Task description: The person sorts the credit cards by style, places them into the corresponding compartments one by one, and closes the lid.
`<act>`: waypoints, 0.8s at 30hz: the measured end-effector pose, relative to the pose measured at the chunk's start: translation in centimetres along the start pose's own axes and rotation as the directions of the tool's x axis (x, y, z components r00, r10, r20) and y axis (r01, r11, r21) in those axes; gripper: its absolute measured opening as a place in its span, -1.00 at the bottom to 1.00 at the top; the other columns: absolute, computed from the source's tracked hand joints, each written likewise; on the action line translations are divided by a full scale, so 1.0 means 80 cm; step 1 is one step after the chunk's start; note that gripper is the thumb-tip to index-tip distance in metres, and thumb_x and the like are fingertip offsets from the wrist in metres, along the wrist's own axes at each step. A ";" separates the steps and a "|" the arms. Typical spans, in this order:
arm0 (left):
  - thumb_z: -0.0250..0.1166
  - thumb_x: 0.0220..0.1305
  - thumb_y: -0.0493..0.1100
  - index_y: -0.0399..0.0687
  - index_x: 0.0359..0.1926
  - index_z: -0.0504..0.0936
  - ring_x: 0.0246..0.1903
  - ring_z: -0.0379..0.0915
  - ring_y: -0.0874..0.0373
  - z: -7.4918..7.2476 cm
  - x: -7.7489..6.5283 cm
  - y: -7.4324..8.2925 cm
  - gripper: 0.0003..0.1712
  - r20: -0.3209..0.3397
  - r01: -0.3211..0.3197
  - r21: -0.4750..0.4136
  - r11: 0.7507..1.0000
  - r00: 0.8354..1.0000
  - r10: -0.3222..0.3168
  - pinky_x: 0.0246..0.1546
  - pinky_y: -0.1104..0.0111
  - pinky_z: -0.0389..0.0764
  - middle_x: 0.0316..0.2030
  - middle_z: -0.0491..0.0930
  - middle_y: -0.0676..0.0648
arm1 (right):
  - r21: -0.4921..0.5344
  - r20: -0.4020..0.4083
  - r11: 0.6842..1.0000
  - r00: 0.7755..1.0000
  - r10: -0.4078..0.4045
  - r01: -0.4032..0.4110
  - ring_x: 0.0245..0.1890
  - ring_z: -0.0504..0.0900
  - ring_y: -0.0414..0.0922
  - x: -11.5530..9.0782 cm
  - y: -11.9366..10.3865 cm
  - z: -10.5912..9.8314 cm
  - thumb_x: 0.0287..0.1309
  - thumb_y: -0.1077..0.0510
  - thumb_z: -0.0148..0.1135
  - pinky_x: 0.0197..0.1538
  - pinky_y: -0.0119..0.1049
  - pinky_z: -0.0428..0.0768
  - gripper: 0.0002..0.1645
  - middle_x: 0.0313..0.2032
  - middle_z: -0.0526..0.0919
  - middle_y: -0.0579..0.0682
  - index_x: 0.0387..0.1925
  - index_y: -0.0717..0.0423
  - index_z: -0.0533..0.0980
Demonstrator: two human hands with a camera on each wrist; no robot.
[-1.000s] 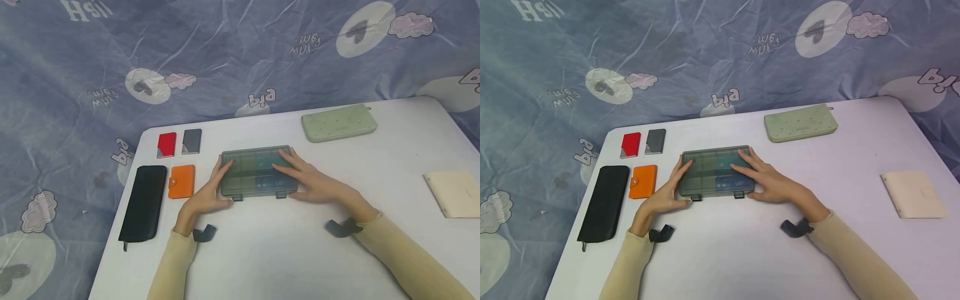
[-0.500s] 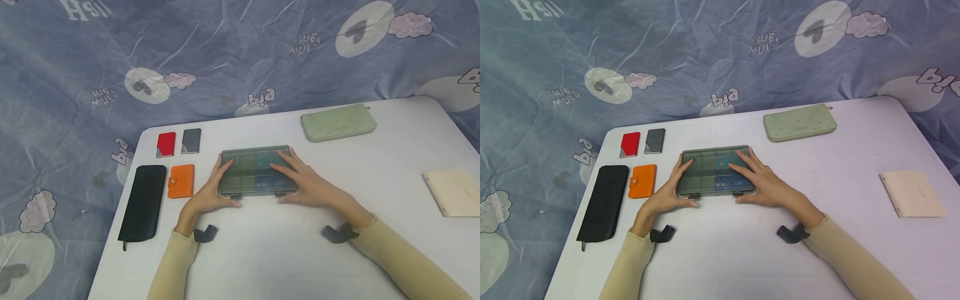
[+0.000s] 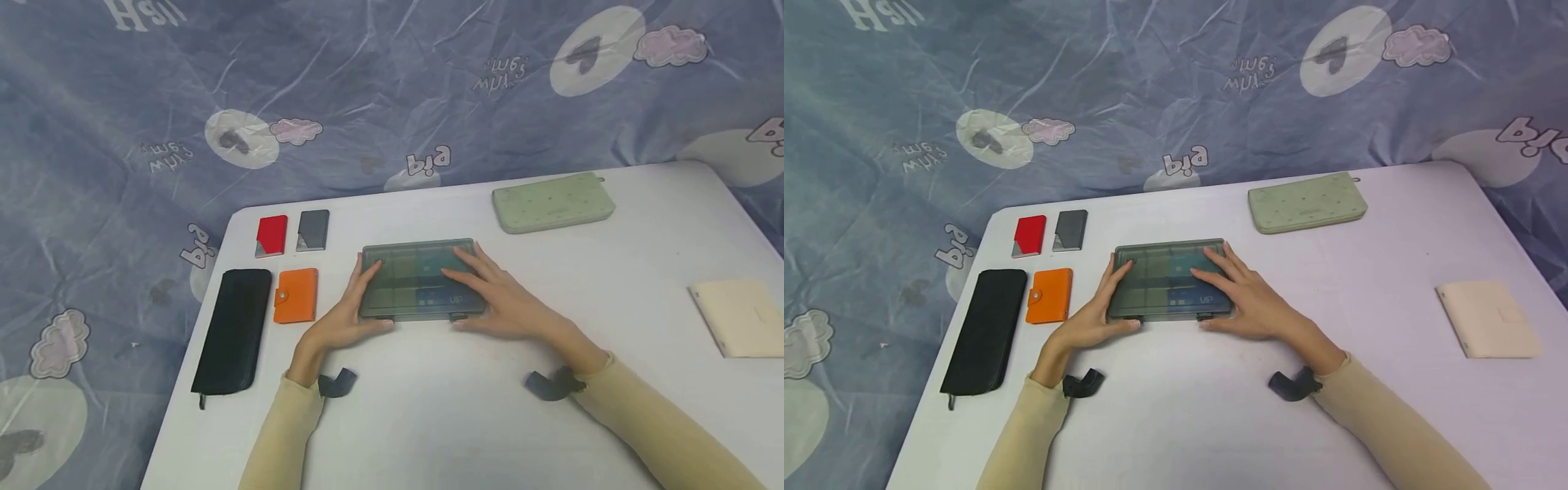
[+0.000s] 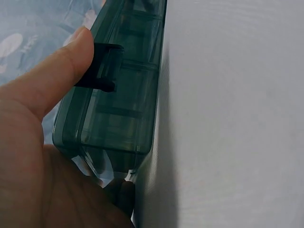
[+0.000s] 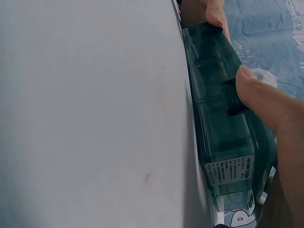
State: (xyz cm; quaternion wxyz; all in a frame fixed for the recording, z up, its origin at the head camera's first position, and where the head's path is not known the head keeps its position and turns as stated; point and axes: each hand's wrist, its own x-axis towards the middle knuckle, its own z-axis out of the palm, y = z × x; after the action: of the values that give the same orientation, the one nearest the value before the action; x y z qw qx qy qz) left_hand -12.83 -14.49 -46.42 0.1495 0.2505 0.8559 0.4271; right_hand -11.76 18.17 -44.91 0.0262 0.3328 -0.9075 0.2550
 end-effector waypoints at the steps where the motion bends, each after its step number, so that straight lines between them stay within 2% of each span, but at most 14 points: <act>1: 0.37 0.01 0.19 0.32 0.45 -0.24 0.43 -0.53 0.05 0.000 0.000 0.001 0.17 0.002 0.001 -0.003 1.000 1.000 -0.001 0.25 -0.19 0.01 0.41 -0.68 0.12 | 0.000 -0.010 1.000 1.000 -0.003 0.003 0.42 -0.24 0.22 -0.001 0.000 0.000 -0.19 -0.42 0.31 0.09 0.41 0.20 0.03 0.45 -0.08 0.02 0.33 -0.18 0.24; 8: 0.39 0.02 0.13 0.32 0.45 -0.23 0.43 -0.52 0.06 0.002 0.005 0.004 0.17 -0.003 -0.002 -0.009 1.000 1.000 0.002 0.26 -0.19 -0.01 0.41 -0.68 0.12 | -0.012 -0.037 1.000 0.999 0.011 -0.012 0.42 -0.21 0.21 -0.002 -0.001 -0.003 -0.13 -0.36 0.32 0.04 0.39 0.26 -0.06 0.44 -0.04 0.01 0.31 -0.21 0.26; 11: 0.39 0.01 0.13 0.34 0.45 -0.22 0.43 -0.52 0.06 0.003 0.007 0.003 0.16 -0.005 -0.002 -0.017 1.000 1.000 0.002 0.26 -0.18 0.00 0.41 -0.67 0.13 | 0.004 -0.025 1.000 1.000 0.016 -0.016 0.42 -0.23 0.21 -0.001 0.000 -0.005 -0.12 -0.34 0.33 0.08 0.39 0.21 -0.05 0.45 -0.05 0.01 0.31 -0.18 0.26; 17: 0.43 -0.06 0.17 0.39 0.44 -0.19 0.44 -0.43 0.06 0.002 0.009 0.006 0.19 -0.016 0.042 -0.010 0.999 0.999 -0.043 0.26 -0.14 0.05 0.42 -0.62 0.16 | 0.023 0.030 1.000 0.999 0.018 -0.019 0.42 -0.28 0.22 -0.001 0.001 -0.009 -0.09 -0.33 0.31 0.08 0.45 0.14 -0.01 0.45 -0.11 0.05 0.36 -0.16 0.19; 21: 0.40 -0.09 0.27 0.38 0.44 -0.13 0.44 -0.37 0.05 -0.002 0.006 0.016 0.17 -0.039 0.076 0.086 0.993 0.997 -0.073 0.27 -0.11 0.08 0.44 -0.54 0.13 | -0.034 0.028 0.998 0.998 0.057 -0.056 0.43 -0.25 0.18 -0.005 -0.001 -0.014 -0.04 -0.35 0.26 0.14 0.39 0.13 0.03 0.46 -0.16 0.06 0.41 -0.21 0.06; 24: 0.28 -0.04 0.39 0.28 0.44 -0.05 0.43 -0.28 0.03 -0.011 0.000 0.034 0.09 -0.097 0.090 0.213 0.973 0.993 -0.070 0.27 -0.11 0.08 0.47 -0.37 0.06 | -0.130 0.011 0.984 0.992 0.127 -0.125 0.44 -0.25 0.16 -0.013 -0.001 -0.026 0.02 -0.39 0.16 0.22 0.33 0.06 0.03 0.46 -0.20 0.04 0.43 -0.24 -0.03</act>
State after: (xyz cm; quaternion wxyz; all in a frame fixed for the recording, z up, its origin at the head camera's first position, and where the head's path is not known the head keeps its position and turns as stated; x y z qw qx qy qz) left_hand -12.43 -13.66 -43.72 0.1002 0.2113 0.9126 0.3353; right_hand -11.17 19.75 -43.26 0.0226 0.2747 -0.9415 0.1938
